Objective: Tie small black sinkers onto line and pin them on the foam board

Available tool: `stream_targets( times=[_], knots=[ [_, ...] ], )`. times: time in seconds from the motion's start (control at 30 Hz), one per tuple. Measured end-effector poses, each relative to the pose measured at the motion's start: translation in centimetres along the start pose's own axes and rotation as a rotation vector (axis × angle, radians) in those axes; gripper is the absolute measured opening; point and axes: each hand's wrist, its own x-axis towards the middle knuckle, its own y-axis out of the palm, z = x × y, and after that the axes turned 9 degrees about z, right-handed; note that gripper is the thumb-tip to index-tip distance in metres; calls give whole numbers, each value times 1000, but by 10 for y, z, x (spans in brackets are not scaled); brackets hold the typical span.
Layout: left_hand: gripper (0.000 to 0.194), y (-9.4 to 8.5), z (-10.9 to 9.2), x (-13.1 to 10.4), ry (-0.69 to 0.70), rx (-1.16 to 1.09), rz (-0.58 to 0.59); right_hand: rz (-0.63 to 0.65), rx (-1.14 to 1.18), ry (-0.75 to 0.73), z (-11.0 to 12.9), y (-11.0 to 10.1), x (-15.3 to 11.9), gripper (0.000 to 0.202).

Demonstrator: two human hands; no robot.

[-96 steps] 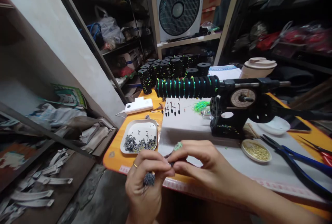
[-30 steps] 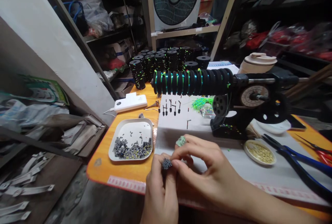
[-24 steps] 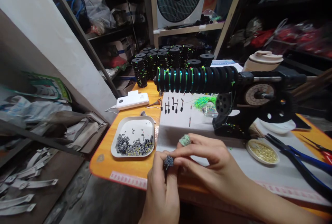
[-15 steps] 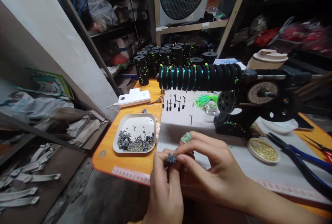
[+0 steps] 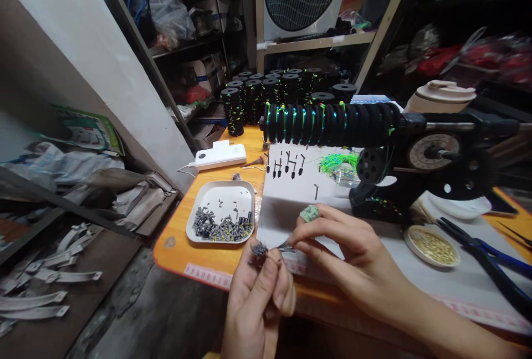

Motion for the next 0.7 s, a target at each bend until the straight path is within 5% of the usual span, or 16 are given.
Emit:
stream_targets(
  times=[0.33, 0.7],
  knots=[
    [15, -4, -2, 0, -25, -49, 98, -2, -3, 29, 3, 0, 0, 13],
    [18, 0, -2, -1, -96, -30, -36, 60, 65, -68, 0, 3, -6, 17]
  ],
)
